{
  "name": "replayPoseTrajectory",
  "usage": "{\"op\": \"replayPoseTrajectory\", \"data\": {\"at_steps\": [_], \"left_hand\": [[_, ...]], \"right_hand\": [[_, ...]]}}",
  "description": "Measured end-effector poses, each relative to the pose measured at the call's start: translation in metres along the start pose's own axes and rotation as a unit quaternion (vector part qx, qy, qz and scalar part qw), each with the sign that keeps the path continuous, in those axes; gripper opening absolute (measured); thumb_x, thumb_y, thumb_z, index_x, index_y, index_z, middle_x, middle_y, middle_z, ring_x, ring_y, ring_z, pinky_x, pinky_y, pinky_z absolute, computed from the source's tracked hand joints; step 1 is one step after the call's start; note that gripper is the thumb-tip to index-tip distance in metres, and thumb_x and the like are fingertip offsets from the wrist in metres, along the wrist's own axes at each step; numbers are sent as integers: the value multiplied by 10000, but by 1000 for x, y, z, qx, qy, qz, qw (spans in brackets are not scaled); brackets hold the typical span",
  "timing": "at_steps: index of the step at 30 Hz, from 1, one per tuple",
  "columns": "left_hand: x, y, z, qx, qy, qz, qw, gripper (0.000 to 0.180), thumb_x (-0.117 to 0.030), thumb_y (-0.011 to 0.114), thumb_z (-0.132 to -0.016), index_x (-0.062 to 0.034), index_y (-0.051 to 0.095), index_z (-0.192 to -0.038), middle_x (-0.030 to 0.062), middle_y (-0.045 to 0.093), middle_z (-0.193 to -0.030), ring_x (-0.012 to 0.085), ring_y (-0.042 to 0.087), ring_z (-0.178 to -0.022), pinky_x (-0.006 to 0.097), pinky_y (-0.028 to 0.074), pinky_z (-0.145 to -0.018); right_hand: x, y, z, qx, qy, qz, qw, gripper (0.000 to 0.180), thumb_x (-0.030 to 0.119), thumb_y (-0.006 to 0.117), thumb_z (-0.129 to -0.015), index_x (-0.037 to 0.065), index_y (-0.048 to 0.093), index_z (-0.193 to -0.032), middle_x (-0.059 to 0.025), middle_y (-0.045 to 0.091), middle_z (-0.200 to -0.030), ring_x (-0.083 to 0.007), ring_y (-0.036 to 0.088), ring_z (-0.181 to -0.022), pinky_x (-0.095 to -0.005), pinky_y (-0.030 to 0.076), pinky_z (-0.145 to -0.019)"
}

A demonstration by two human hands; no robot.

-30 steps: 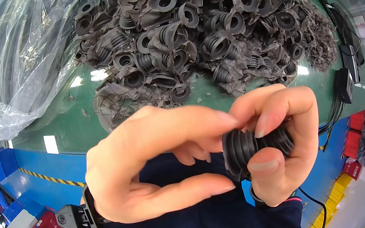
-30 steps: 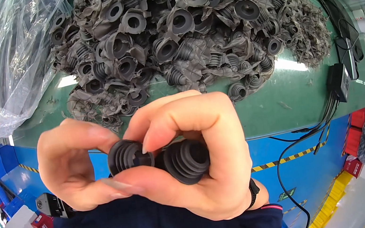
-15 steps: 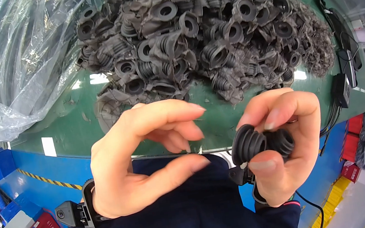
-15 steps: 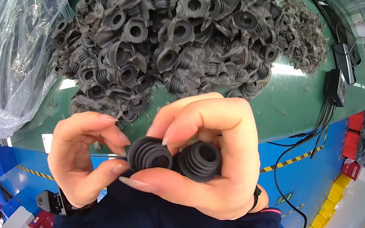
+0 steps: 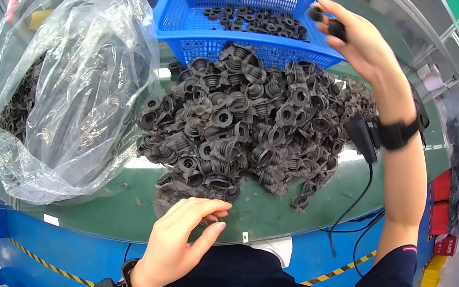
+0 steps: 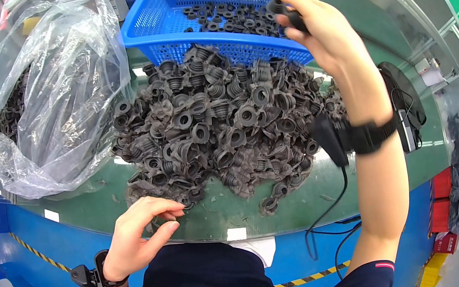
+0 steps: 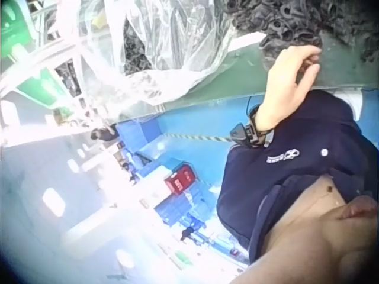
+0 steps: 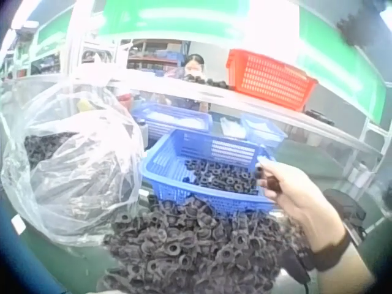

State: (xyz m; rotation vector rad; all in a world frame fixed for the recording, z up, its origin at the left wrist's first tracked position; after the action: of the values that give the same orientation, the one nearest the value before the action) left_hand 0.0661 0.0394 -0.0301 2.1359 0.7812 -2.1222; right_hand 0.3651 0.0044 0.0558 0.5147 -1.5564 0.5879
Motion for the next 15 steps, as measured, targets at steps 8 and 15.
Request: {"op": "replayPoseTrajectory", "data": {"at_steps": [8,15], "left_hand": [[1,-27,7,-108,29,-350,930,491,-145,694,-590,-29,494,-1024,134,464,-1005,287,473,-866,349,397,-759],[24,-19,11,-139,-10,-343,929,639,-104,720,-569,-28,381,-1106,93,476,-864,202,480,-712,288,428,-622]], "right_hand": [[5,16,-12,10,-40,100,994,659,480,478,-783,53,321,-1259,-192,199,-1328,-328,153,-1242,-488,230,-945],[35,67,109,129,-102,134,977,419,198,434,-837,-36,392,-1182,-147,409,-1208,-243,398,-1127,-344,380,-878]]}}
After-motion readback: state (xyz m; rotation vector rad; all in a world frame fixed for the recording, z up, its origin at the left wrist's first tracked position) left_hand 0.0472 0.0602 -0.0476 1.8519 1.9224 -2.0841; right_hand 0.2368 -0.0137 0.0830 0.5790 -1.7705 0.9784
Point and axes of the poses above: each hand's wrist, its own z-axis away from the middle knuckle, its own y-axis out of the palm, x = y × z, the point moved 10 cm from there along -z, towards the middle knuckle
